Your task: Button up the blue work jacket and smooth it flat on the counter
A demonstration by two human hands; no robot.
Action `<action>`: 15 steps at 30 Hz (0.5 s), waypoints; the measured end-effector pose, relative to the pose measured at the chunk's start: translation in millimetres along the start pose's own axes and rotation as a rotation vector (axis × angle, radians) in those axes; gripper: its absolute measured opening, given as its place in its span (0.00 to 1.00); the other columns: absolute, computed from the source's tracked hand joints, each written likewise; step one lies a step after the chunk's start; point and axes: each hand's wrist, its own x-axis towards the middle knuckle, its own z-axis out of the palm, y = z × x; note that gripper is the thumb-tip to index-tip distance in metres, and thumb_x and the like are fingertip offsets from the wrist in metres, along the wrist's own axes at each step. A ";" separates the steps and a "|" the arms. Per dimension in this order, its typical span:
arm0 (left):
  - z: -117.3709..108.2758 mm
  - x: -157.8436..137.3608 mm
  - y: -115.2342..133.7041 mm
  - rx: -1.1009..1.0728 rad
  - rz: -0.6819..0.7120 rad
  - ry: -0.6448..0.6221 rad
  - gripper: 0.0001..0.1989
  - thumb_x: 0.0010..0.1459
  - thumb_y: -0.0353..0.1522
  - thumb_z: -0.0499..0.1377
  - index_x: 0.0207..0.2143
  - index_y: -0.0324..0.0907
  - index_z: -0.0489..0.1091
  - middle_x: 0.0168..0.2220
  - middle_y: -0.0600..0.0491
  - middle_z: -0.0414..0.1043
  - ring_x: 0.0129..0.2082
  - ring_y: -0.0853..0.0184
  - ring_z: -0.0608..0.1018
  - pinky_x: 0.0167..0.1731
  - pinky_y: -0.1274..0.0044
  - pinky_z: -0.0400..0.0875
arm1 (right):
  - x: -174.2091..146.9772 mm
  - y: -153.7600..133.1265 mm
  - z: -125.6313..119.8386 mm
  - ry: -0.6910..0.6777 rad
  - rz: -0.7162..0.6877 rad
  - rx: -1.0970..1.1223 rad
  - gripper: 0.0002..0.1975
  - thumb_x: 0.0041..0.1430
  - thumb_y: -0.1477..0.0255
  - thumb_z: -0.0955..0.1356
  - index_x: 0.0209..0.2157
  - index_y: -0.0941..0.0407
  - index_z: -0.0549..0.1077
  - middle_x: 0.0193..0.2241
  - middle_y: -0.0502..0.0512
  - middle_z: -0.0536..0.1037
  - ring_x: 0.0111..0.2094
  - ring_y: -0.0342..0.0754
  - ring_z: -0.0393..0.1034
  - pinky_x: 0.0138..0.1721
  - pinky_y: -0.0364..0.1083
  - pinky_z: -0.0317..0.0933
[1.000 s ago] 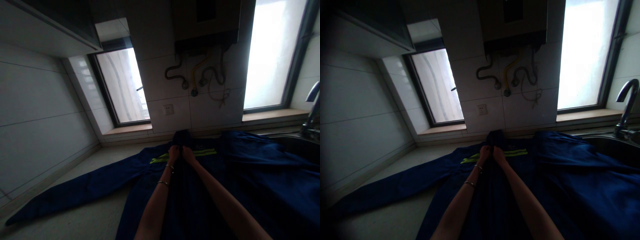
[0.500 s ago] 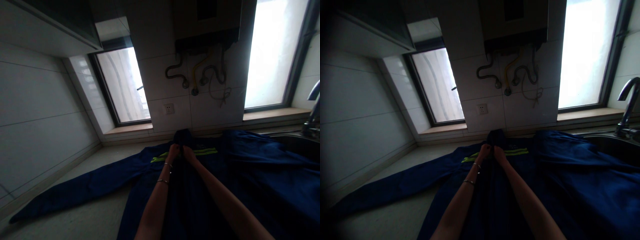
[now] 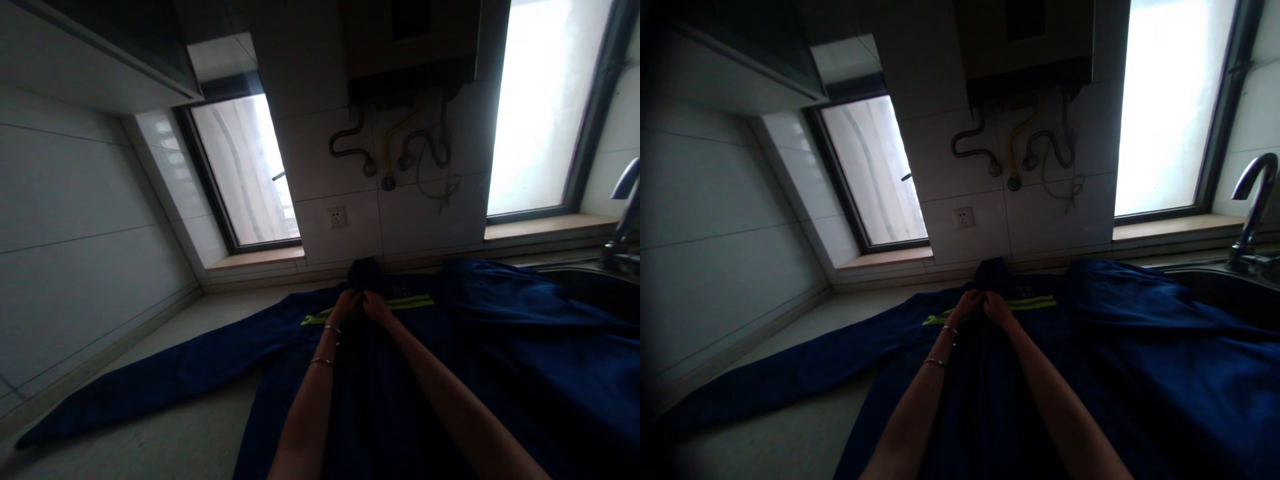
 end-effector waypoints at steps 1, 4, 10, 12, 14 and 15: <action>-0.2 -0.1 -1.0 0.008 0.002 -0.005 0.13 0.56 0.34 0.53 0.36 0.37 0.74 0.35 0.51 0.75 0.35 0.68 0.74 0.36 0.80 0.64 | 0.3 1.2 -0.2 -0.007 -0.002 0.009 0.18 0.60 0.76 0.56 0.49 0.63 0.65 0.49 0.63 0.69 0.51 0.48 0.62 0.52 0.43 0.50; 0.4 -0.9 -3.0 0.036 0.001 -0.010 0.12 0.56 0.33 0.52 0.32 0.35 0.74 0.30 0.52 0.74 0.31 0.70 0.72 0.32 0.81 0.63 | 2.6 4.0 -0.9 -0.026 -0.006 0.038 0.15 0.59 0.78 0.56 0.45 0.62 0.68 0.45 0.61 0.73 0.46 0.47 0.65 0.48 0.41 0.53; 4.9 -2.1 -2.6 0.090 0.003 0.023 0.12 0.57 0.33 0.52 0.29 0.35 0.72 0.27 0.53 0.71 0.28 0.72 0.69 0.29 0.81 0.59 | 6.1 3.1 -1.6 -0.030 0.031 0.082 0.13 0.58 0.78 0.57 0.40 0.60 0.69 0.40 0.58 0.75 0.43 0.45 0.67 0.43 0.40 0.53; 7.0 -2.1 -2.0 0.109 -0.003 0.039 0.12 0.57 0.32 0.52 0.29 0.34 0.72 0.27 0.53 0.71 0.27 0.72 0.68 0.28 0.81 0.59 | 6.2 2.4 -1.8 -0.028 0.042 0.087 0.12 0.57 0.78 0.57 0.39 0.60 0.69 0.39 0.58 0.75 0.42 0.46 0.67 0.42 0.40 0.52; 8.7 -2.3 -1.2 0.124 -0.002 0.051 0.11 0.57 0.32 0.52 0.30 0.34 0.71 0.28 0.52 0.71 0.28 0.72 0.69 0.29 0.81 0.59 | 6.4 2.2 -1.9 -0.026 0.051 0.090 0.12 0.57 0.78 0.57 0.39 0.60 0.69 0.39 0.58 0.75 0.42 0.46 0.67 0.42 0.40 0.52; 9.4 -2.6 -0.7 0.130 0.001 0.056 0.11 0.57 0.32 0.52 0.31 0.34 0.71 0.29 0.52 0.72 0.28 0.72 0.69 0.29 0.81 0.59 | 6.6 2.4 -1.8 -0.026 0.055 0.092 0.12 0.57 0.78 0.57 0.39 0.60 0.69 0.39 0.58 0.75 0.42 0.46 0.67 0.42 0.40 0.52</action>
